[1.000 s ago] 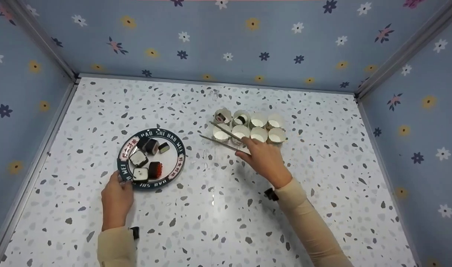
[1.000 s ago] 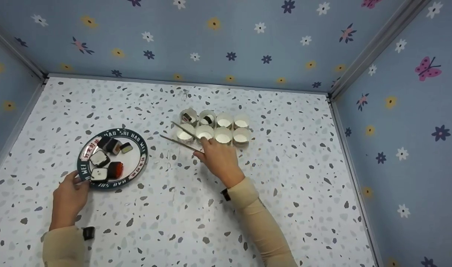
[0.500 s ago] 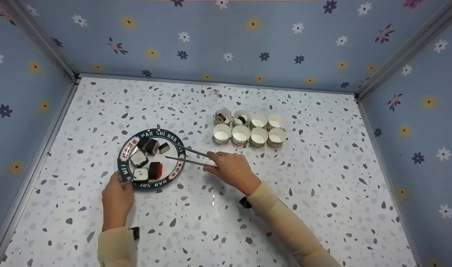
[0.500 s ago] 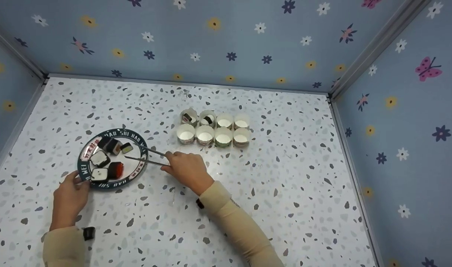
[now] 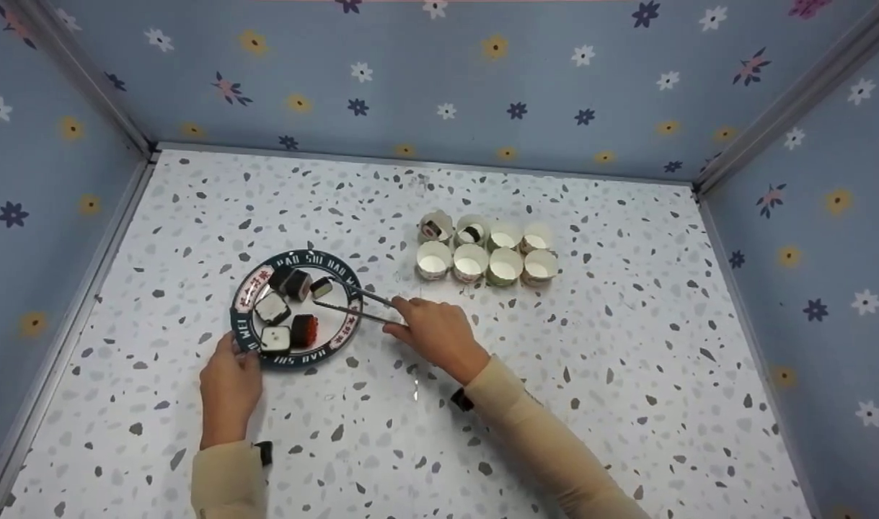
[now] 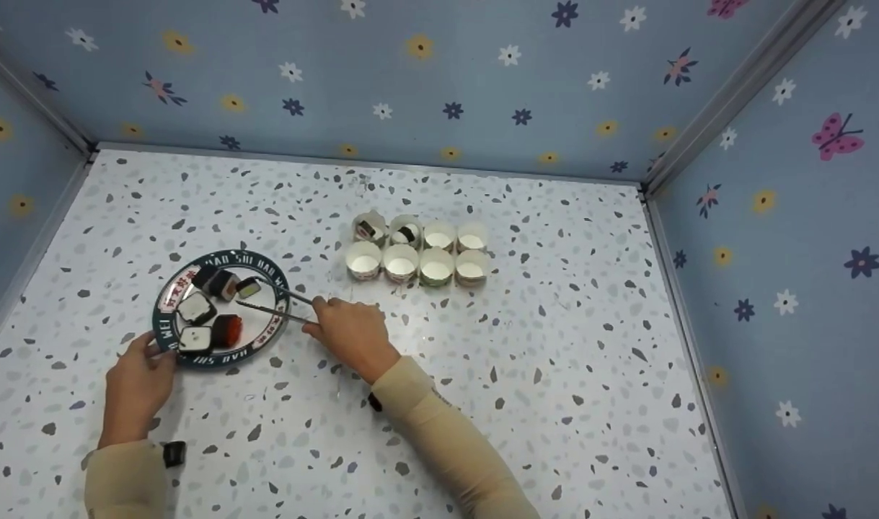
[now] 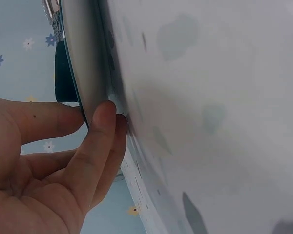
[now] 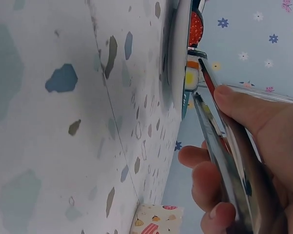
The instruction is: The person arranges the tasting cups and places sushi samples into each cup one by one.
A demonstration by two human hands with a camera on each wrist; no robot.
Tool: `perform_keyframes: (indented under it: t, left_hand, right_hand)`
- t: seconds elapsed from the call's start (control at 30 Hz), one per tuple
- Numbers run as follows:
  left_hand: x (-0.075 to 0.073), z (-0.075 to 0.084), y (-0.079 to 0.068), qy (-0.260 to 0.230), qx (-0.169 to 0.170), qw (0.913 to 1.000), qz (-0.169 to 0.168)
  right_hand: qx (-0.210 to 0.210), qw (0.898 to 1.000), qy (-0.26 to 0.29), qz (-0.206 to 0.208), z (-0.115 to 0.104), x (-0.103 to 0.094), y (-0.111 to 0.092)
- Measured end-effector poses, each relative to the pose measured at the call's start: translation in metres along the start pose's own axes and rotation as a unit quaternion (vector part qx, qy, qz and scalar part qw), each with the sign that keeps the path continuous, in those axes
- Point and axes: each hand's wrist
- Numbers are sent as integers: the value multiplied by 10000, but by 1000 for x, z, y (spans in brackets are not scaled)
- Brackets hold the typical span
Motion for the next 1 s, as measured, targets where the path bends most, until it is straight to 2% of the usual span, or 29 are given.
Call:
perform_keyframes:
  t: [0.27, 0.57, 1.0]
  left_hand:
    - [-1, 2, -2, -32, 101, 9999, 54]
    - [0, 3, -2, -52, 37, 10000, 76]
    - [0, 2, -2, -40, 7, 10000, 78]
  right_hand:
    - [26, 9998, -116, 185, -7, 6, 2]
    - [114, 9998, -148, 104, -12, 7, 1]
    - [100, 9999, 91, 107, -4, 6, -2]
Point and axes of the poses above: each hand's wrist, its own y-axis towards the middle knuckle, its own x-axis out of the palm, z = x × y, and after that the axes turned 14 degrees about x, right-handed
